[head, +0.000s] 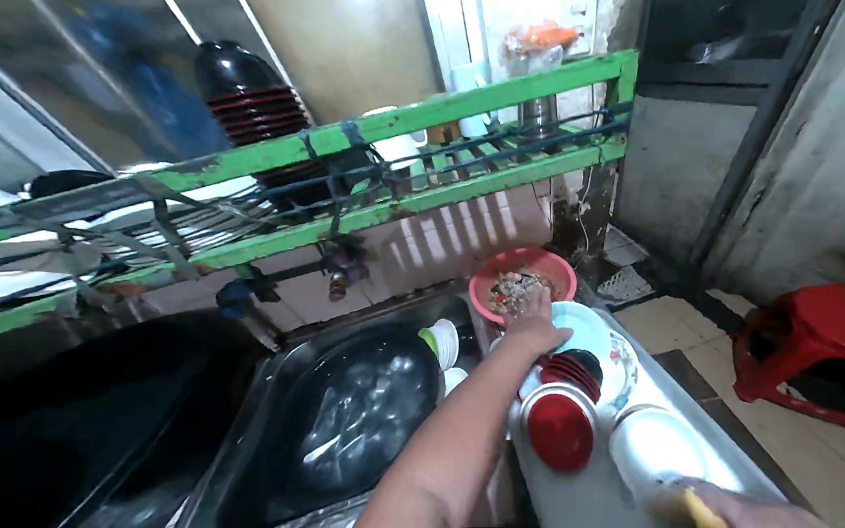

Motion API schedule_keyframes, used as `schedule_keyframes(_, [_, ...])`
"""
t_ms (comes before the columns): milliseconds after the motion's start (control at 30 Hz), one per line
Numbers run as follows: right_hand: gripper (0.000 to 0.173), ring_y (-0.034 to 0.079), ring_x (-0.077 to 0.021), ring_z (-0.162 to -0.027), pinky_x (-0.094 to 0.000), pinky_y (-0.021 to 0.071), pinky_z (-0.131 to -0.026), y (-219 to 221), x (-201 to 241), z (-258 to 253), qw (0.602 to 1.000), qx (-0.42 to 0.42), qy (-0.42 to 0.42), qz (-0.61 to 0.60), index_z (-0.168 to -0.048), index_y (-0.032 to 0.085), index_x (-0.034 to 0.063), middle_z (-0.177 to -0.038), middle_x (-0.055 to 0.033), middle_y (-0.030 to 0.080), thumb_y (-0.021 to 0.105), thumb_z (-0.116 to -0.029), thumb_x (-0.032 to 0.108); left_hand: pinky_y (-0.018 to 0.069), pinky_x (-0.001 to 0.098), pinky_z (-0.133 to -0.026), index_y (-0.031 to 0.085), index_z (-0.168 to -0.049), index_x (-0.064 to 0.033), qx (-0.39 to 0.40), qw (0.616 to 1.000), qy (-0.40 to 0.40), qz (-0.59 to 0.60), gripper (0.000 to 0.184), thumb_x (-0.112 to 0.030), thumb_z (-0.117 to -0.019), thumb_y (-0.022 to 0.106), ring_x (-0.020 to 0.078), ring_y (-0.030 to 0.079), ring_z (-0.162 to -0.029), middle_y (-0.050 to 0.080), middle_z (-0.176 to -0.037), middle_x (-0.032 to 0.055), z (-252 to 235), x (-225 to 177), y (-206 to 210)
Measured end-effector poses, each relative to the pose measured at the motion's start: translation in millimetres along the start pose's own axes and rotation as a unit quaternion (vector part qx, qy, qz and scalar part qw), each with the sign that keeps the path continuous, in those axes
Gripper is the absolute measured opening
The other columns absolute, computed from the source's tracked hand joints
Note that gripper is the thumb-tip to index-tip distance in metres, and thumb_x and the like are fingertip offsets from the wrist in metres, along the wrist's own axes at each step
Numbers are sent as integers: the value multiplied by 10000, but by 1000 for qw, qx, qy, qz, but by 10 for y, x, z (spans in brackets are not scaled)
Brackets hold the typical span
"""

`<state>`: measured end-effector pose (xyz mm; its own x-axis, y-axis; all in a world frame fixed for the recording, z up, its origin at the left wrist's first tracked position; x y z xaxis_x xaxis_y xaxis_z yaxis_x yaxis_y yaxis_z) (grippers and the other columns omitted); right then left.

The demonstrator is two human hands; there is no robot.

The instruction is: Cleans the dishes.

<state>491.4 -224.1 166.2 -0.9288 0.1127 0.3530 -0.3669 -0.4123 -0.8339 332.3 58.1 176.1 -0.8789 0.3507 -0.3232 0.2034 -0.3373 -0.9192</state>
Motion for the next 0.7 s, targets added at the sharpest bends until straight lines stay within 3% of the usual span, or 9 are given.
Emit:
schedule_keyframes(33, [503, 671, -526, -1036, -753, 487, -846, -21, -21, 20, 1000, 2, 2, -20, -1379, 606, 151, -1115, -274, 709, 729, -910, 281, 160, 677, -1208, 119, -1654, -98, -19, 1000, 8, -8, 958, -577, -977, 599, 355, 163, -1569, 112, -1720, 136, 96, 9, -18])
schedule_keyframes(100, [513, 676, -532, -1013, -768, 481, -844, -36, -59, 26, 998, -11, -14, -54, -1366, 620, 149, -1086, -280, 715, 760, -889, 275, 161, 612, -1242, 253, -1619, -49, -94, 994, 47, 12, 836, -521, -1010, 577, 349, 138, -1576, 155, -1707, 160, 390, -10, -93])
schedule_keyframes(200, [483, 681, -493, -1042, -751, 492, -863, 26, -20, -35, 999, 23, -26, -32, -1368, 626, 204, -1132, -229, 721, 740, -916, 334, 325, 469, -1223, 533, -1474, -59, -102, 978, 148, 101, 463, -281, -1070, 489, 277, 383, -1487, 465, -1563, 134, 1078, -220, -45])
schedule_keyframes(267, [464, 681, -463, -1064, -733, 500, -876, 138, -10, -112, 998, 38, -36, -39, -1361, 644, 209, -1158, -203, 720, 722, -928, 357, 469, 408, -1111, 691, -1281, -17, -106, 943, 268, 166, 339, -149, -1048, 483, 258, 611, -1274, 673, -1313, 155, 1529, -420, 242])
schedule_keyframes(333, [445, 696, -426, -1033, -705, 516, -874, 212, -37, -212, 993, 9, -60, -105, -1293, 695, 184, -1111, -188, 735, 772, -880, 331, 546, 380, -1024, 720, -1208, 15, -107, 898, 362, 226, 271, -43, -1008, 547, 245, 693, -1132, 723, -1189, 166, 1781, -564, 611])
schedule_keyframes(467, [435, 653, -374, -1159, -590, 486, -1036, -49, -11, -109, 940, -74, -119, -311, -1289, 647, -25, -1215, -256, 680, 742, -886, 107, 432, 531, -1131, 617, -1331, 63, -5, 946, 300, 122, 370, -2, -967, 589, 356, 599, -1289, 639, -1344, 234, 1787, -561, 1094])
schedule_keyframes(533, [558, 639, -203, -1117, -418, 518, -1008, -99, -169, -72, 878, -136, -111, -445, -1362, 516, -102, -1233, -192, 641, 658, -856, 87, 263, 649, -1196, 597, -1366, 43, 36, 970, 238, 35, 396, -53, -982, 593, 369, 507, -1393, 580, -1438, 223, 1864, -595, 1063])
schedule_keyframes(600, [569, 669, -46, -961, -284, 586, -867, -83, -356, -157, 758, -179, -137, -612, -1353, 459, 41, -1079, 19, 667, 629, -828, 179, 163, 644, -1238, 621, -1358, 11, 7, 966, 255, -48, 463, -249, -977, 659, 347, 461, -1437, 572, -1460, 196, 1929, -698, 1118])
schedule_keyframes(700, [303, 714, -85, -920, -342, 614, -850, -192, -363, -253, 585, -130, -193, -777, -1121, 625, 235, -963, 66, 742, 707, -891, 415, 253, 572, -1235, 627, -1370, -24, -24, 937, 340, -80, 661, -404, -859, 801, 333, 444, -1452, 545, -1499, 165, 1919, -862, 1343])
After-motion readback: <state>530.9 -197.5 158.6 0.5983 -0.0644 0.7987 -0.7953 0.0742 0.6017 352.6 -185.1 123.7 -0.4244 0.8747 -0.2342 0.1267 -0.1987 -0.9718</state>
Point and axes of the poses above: each hand's wrist, its own z-axis away from the middle knuckle, its own y-axis out of the palm, x = y × z, the point moved 5 cm from there along -z, towards the middle knuckle
